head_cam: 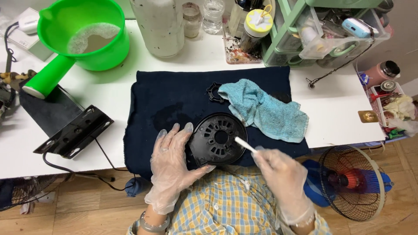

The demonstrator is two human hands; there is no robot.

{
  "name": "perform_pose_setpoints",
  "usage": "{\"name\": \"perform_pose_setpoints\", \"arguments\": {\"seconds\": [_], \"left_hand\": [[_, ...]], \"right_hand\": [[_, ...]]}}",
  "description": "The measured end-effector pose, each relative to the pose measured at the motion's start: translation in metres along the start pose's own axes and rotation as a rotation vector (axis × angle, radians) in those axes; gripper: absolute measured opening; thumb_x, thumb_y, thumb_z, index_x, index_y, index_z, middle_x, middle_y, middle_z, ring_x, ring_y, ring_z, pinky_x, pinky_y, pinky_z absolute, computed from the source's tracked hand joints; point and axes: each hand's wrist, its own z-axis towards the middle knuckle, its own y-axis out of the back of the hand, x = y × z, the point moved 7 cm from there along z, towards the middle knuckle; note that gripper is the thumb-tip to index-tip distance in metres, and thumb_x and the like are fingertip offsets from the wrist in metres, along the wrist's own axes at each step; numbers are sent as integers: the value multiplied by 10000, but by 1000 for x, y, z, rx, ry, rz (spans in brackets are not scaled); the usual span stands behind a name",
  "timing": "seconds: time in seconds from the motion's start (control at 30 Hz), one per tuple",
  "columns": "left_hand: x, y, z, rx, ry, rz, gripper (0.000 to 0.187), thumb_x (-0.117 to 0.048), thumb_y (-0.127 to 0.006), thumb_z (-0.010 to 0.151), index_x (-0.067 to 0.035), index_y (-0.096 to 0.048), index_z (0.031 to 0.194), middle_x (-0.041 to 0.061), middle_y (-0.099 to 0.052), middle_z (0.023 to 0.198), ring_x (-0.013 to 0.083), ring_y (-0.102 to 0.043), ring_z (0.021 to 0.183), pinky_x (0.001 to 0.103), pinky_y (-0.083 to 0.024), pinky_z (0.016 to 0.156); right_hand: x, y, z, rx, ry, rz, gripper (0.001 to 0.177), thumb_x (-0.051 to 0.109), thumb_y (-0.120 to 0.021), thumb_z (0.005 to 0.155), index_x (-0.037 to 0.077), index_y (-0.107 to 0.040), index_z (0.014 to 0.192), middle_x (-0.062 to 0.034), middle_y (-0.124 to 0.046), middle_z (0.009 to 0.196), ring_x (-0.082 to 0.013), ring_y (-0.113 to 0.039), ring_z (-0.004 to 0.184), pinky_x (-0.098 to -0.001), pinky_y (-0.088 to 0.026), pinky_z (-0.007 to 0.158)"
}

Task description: Cleaning a black plastic appliance component using a small brush and a cloth

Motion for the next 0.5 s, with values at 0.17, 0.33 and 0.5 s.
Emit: {"name": "perform_pose_setpoints", "arguments": {"seconds": [0.17,0.33,0.5], "left_hand": [[-2,1,-1,-45,-18,21,966,-673,-725,573,-107,-443,1303,-5,-542,1310,271,-480,1256,450,-298,1086],[-2,1,-2,-12,-12,18,980,-670,-735,577,-105,-422,1314,-2,-522,1333,275,-451,1278,448,-278,1093],[-1,1,-2,-41,-18,18,1021,-628,-812,506,-117,-434,1305,0,-540,1311,274,-471,1260,458,-299,1080]], "right_hand": [[20,4,-14,27,-44,100,115,314,-659,821,245,-679,732,97,-588,555,-33,-545,437,-213,-380,299],[20,0,-10,43,-43,93,142,336,-693,787,276,-602,696,121,-561,554,-63,-550,480,-293,-362,303],[3,4,5,29,-112,103,119,331,-743,723,230,-700,675,149,-713,731,-12,-609,479,-229,-449,289]]}}
